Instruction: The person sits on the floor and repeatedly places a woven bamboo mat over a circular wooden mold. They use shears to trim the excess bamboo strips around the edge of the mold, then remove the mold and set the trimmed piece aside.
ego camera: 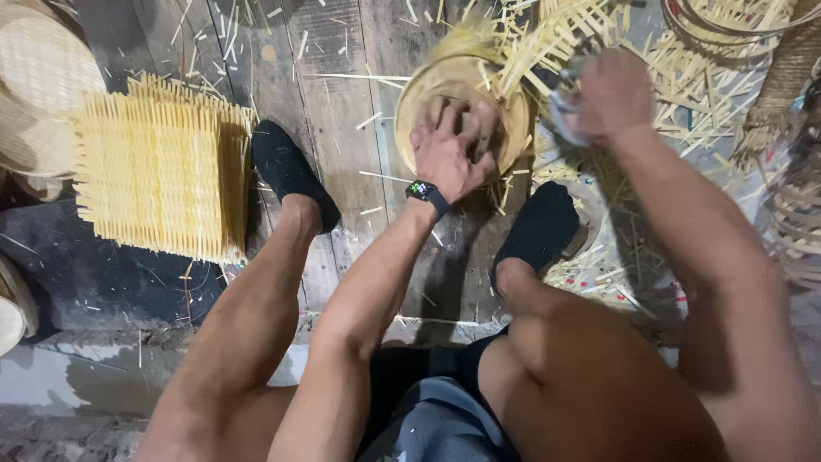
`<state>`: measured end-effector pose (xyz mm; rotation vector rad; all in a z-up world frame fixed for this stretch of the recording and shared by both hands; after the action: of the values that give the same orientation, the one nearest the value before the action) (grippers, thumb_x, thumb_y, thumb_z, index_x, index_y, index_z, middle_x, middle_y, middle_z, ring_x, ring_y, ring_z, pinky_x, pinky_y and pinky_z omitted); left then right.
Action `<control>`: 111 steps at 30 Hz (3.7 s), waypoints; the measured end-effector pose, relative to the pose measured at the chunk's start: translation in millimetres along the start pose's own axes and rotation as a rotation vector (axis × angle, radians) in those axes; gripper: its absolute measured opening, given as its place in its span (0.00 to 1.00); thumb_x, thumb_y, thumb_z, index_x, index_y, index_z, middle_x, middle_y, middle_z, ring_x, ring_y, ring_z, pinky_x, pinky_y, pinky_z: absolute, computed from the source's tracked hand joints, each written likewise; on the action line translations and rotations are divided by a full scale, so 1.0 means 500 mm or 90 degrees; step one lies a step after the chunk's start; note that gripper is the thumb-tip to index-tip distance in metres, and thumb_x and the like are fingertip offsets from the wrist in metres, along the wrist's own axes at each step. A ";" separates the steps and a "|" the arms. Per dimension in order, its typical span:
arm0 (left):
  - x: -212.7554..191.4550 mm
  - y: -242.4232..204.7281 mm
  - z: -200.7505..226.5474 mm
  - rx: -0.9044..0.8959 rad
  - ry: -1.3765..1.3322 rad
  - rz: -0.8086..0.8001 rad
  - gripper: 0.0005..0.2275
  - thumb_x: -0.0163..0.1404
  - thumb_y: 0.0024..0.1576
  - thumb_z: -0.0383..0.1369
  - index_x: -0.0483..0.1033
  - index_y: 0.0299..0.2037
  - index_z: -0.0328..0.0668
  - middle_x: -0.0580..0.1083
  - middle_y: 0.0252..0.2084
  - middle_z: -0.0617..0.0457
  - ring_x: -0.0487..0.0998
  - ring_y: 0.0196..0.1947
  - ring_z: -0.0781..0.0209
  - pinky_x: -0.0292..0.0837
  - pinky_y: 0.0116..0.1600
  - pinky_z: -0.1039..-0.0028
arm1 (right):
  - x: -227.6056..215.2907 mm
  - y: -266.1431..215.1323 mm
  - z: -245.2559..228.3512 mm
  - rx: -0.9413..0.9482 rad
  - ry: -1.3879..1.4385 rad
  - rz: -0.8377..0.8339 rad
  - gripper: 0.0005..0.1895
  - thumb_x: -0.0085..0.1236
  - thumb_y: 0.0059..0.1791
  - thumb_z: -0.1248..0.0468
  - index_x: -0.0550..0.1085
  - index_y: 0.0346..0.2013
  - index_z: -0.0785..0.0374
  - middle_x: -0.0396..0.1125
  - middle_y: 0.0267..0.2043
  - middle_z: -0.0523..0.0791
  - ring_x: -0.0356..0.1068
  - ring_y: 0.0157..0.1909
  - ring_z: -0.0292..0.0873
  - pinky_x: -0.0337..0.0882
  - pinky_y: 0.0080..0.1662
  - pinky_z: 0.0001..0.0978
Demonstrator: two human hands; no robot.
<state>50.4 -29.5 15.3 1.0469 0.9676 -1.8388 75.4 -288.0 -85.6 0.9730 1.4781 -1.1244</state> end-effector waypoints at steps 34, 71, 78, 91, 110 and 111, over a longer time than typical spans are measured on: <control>-0.054 0.005 -0.047 0.129 -0.149 -0.048 0.54 0.68 0.29 0.30 0.53 0.72 0.46 0.63 0.67 0.42 0.61 0.66 0.30 0.55 0.72 0.46 | 0.009 0.012 0.051 0.180 0.133 -0.231 0.23 0.62 0.46 0.53 0.74 0.44 0.69 0.63 0.39 0.54 0.63 0.38 0.54 0.71 0.42 0.46; 0.076 0.260 -0.181 -0.123 -0.292 -0.226 0.13 0.64 0.48 0.38 0.84 0.38 0.40 0.83 0.32 0.46 0.86 0.32 0.57 0.81 0.43 0.67 | 0.074 -0.056 -0.051 0.339 0.764 -0.165 0.10 0.65 0.52 0.61 0.80 0.40 0.68 0.75 0.35 0.49 0.72 0.33 0.39 0.71 0.36 0.33; 0.087 0.293 -0.177 -0.093 -0.143 -0.163 0.12 0.69 0.43 0.41 0.87 0.32 0.44 0.81 0.29 0.48 0.83 0.29 0.57 0.79 0.43 0.70 | 0.096 -0.045 -0.051 0.408 0.876 -0.162 0.09 0.65 0.50 0.65 0.75 0.32 0.69 0.71 0.25 0.44 0.71 0.25 0.35 0.70 0.28 0.29; 0.134 0.010 -0.303 -0.336 -0.108 -0.029 0.13 0.61 0.66 0.39 0.85 0.39 0.34 0.81 0.34 0.38 0.79 0.32 0.50 0.75 0.39 0.60 | 0.029 -0.167 -0.121 0.493 0.907 -0.225 0.11 0.64 0.51 0.63 0.77 0.38 0.72 0.73 0.34 0.51 0.73 0.31 0.39 0.75 0.34 0.32; 0.234 -0.153 -0.190 -0.574 -1.302 -0.076 0.12 0.53 0.54 0.28 0.75 0.46 0.30 0.80 0.44 0.45 0.83 0.44 0.56 0.81 0.51 0.64 | 0.003 -0.215 -0.195 0.557 1.233 -0.117 0.11 0.55 0.53 0.69 0.75 0.47 0.75 0.77 0.39 0.50 0.81 0.38 0.42 0.81 0.38 0.32; 0.257 -0.179 -0.169 -0.587 -1.221 -0.089 0.10 0.53 0.58 0.28 0.73 0.45 0.29 0.80 0.42 0.44 0.82 0.40 0.54 0.80 0.48 0.65 | 0.015 -0.221 -0.209 0.563 1.168 -0.152 0.12 0.55 0.52 0.70 0.75 0.48 0.75 0.77 0.38 0.50 0.81 0.37 0.43 0.80 0.37 0.32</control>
<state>-48.6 46.8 -111.5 -1.2570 0.3955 -1.2811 -56.2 -213.6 -67.2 2.9815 2.4633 -0.9037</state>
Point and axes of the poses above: each hand's wrist, its own y-axis towards the middle knuckle, its own x-axis out of the palm, z = x × y, the point moved 5 cm from there along y, towards the middle knuckle
